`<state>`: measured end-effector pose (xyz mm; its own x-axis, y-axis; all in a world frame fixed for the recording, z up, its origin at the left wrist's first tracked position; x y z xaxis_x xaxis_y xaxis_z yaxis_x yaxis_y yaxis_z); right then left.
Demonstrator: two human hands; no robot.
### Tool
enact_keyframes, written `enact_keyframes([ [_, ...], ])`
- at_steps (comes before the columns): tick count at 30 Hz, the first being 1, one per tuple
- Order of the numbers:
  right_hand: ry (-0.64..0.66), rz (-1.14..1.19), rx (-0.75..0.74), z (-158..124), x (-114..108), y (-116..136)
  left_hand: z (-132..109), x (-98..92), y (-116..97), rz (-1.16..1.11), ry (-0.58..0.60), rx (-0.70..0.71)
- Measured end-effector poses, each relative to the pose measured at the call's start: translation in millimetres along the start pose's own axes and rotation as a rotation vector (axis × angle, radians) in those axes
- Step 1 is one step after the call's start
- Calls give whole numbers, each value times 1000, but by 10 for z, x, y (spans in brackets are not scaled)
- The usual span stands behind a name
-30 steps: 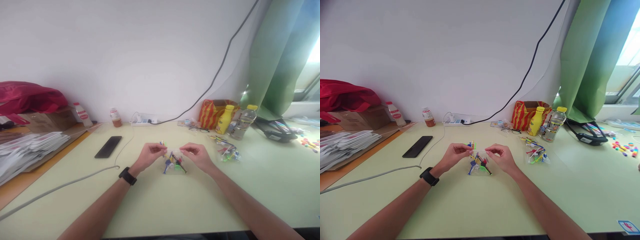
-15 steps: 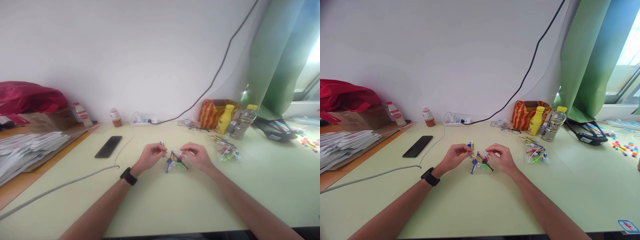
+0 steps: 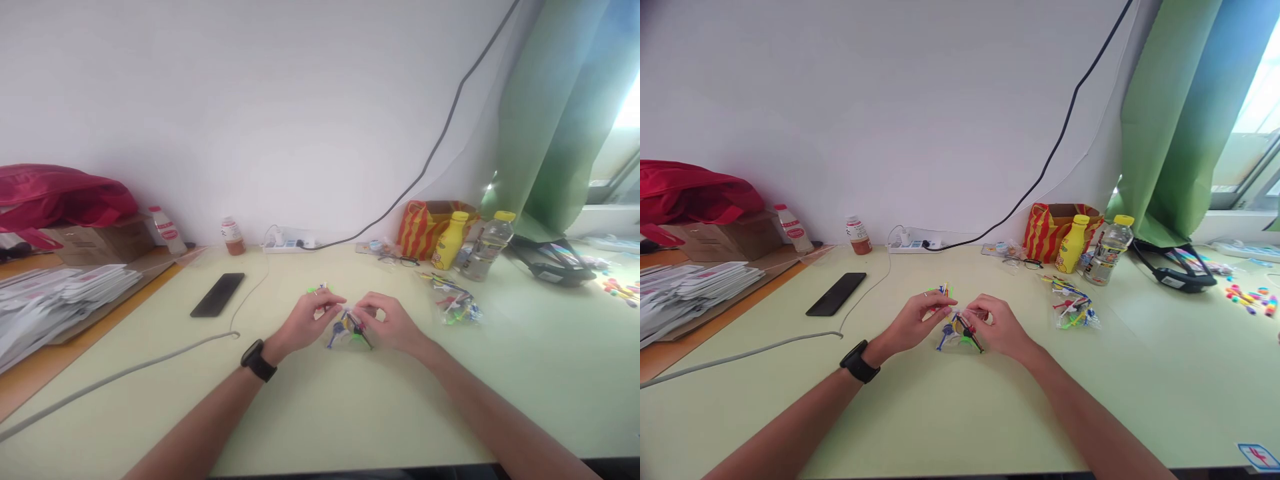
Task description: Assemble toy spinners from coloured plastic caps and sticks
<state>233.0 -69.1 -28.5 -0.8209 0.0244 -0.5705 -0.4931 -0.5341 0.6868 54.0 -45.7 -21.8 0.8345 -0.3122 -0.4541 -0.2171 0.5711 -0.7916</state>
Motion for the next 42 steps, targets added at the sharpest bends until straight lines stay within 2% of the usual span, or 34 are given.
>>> enact_keyframes([
  [3,46,-10,-33,-7,41,51,-4,60,-81,39,47,15],
  [7,34,8,-33,-15,27,118,1,101,-74,-23,76,-22],
  [14,57,77,95,30,-63,60,9,28,-15,7,-4,-96],
  [19,121,105,116,38,-162,29,40,-68,-46,38,-47,-50],
  [26,147,26,36,45,-310,56,52,-37,-75,81,44,-9],
  [32,109,-48,4,53,-371,52,18,-47,-98,193,-31,43],
  [38,-219,-355,-98,11,-566,-165,3,-198,-10,368,-138,14],
  [40,-222,-535,-128,2,-511,-291,4,-253,27,408,-190,22],
  [42,-140,-736,-104,25,-388,-451,8,-263,63,435,-201,35],
])
Point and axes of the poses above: each hand's wrist, its own z-axis towards the middle knuckle, its own x-axis out of the palm, y = z × x, the point moved 7 cm from there along z, towards the middle knuckle, and after that the axes turned 7 degrees about -z, right-handed, at the moved point
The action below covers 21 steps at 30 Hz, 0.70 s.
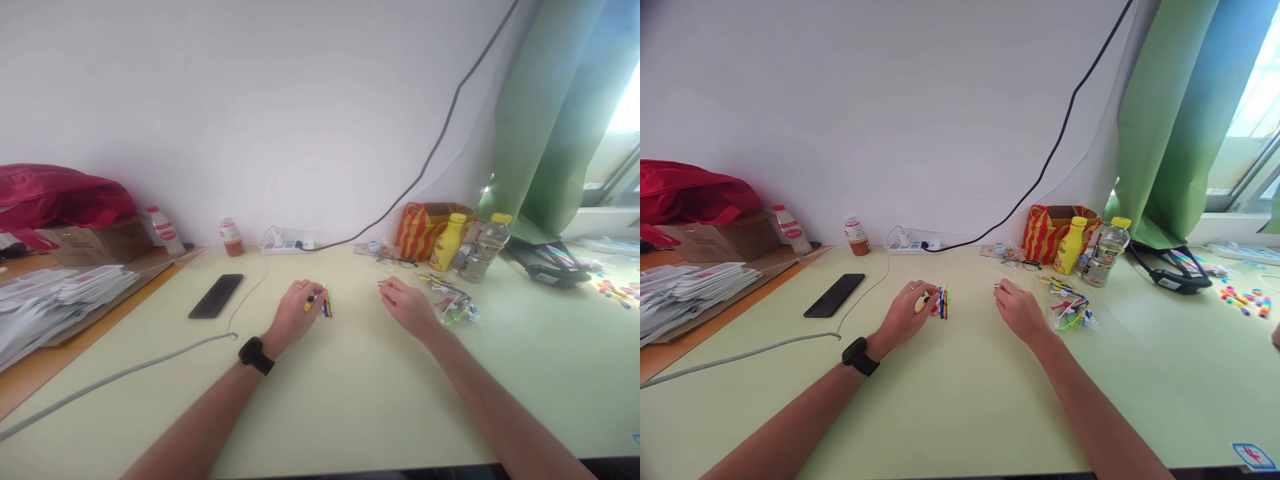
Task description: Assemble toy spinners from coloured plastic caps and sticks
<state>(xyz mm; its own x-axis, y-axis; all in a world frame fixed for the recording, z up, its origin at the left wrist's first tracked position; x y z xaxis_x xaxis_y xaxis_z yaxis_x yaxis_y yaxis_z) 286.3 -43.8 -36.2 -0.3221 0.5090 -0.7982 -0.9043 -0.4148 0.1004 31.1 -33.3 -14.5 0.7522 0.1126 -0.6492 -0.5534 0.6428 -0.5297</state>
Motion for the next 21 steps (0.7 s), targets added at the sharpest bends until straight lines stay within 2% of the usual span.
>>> enact_keyframes([
  [4,273,-231,71,7,366,-90,-22,99,-23,61,62,65],
  [6,341,-284,140,9,422,-141,-49,155,-91,130,92,123],
  [8,356,-324,227,0,396,-213,-83,213,-188,206,118,197],
  [11,315,-342,321,-20,283,-299,-146,309,-351,298,156,305],
  [14,176,-224,313,1,136,-227,-212,425,-469,388,207,359],
  [17,-7,73,234,22,-18,68,-278,567,-497,433,283,336],
  [21,-72,392,94,-2,-178,698,-394,800,-392,442,411,231],
])
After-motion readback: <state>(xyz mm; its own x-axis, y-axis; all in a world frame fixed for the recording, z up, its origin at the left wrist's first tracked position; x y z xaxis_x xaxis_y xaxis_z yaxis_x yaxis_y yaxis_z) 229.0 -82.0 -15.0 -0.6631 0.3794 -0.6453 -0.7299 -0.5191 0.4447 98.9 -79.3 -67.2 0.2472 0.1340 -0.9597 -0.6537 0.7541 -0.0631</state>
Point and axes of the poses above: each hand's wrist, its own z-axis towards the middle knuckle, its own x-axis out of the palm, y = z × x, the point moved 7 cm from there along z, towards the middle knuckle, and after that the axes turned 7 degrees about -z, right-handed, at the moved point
